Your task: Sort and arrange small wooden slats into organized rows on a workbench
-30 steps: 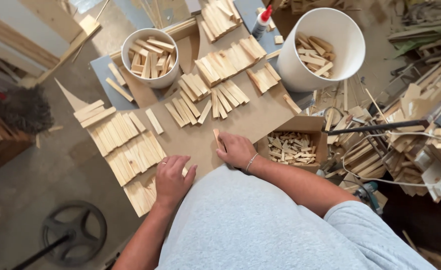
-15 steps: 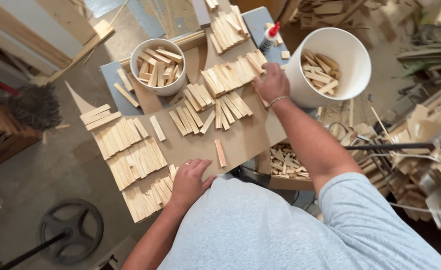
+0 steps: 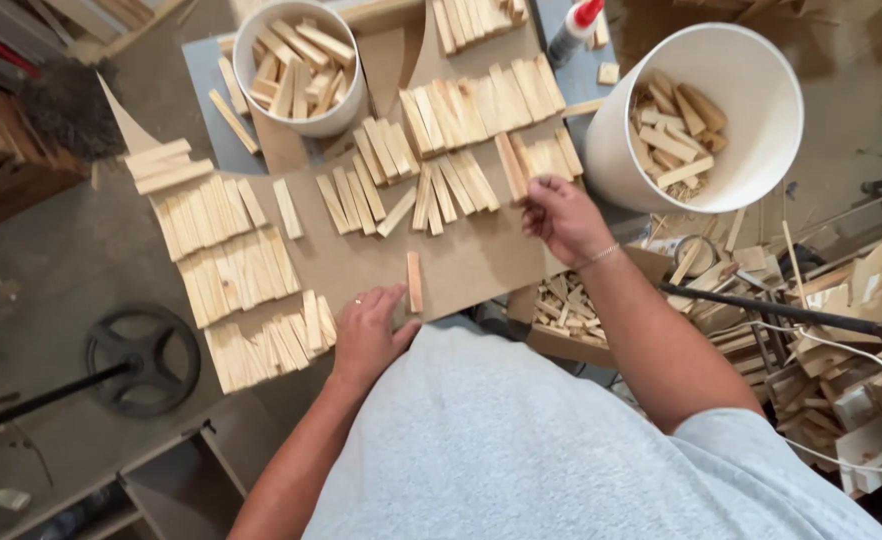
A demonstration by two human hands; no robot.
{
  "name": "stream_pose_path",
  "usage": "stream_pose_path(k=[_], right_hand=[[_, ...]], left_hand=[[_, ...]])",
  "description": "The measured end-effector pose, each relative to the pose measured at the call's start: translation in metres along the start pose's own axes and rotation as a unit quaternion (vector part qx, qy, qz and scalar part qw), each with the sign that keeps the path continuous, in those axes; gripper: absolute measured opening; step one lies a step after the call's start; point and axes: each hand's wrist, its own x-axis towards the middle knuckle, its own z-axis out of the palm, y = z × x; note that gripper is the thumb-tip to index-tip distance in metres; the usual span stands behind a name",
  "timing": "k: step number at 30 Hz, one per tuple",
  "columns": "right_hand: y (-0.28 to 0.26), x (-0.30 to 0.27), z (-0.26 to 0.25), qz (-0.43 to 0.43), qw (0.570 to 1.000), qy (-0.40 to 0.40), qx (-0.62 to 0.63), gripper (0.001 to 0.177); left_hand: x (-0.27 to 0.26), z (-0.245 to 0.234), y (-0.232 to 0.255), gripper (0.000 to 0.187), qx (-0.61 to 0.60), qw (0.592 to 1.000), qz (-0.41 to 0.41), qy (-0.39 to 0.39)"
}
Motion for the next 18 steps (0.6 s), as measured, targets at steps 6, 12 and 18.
stream_pose_path(k=[6, 12, 18], right_hand=[[0.061, -0.051, -0.021, 0.085, 0.991, -0.063, 0.076, 0.01], [0.128, -0.081, -0.013, 0.081, 0.995, -0.051, 0.041, 0.013], [0.157, -0.096, 0.033, -0.073, 0.867, 0.089, -0.484, 0.028]], left_hand=[[0.005, 0.001, 0.005, 0.067, 0.004, 0.998, 0.052, 0.018], [0.016, 0.024, -0.011, 0.066, 0.003, 0.99, 0.136, 0.042], [0.012, 0.032, -0.016, 0.059, 0.01, 0.983, 0.166, 0.08]])
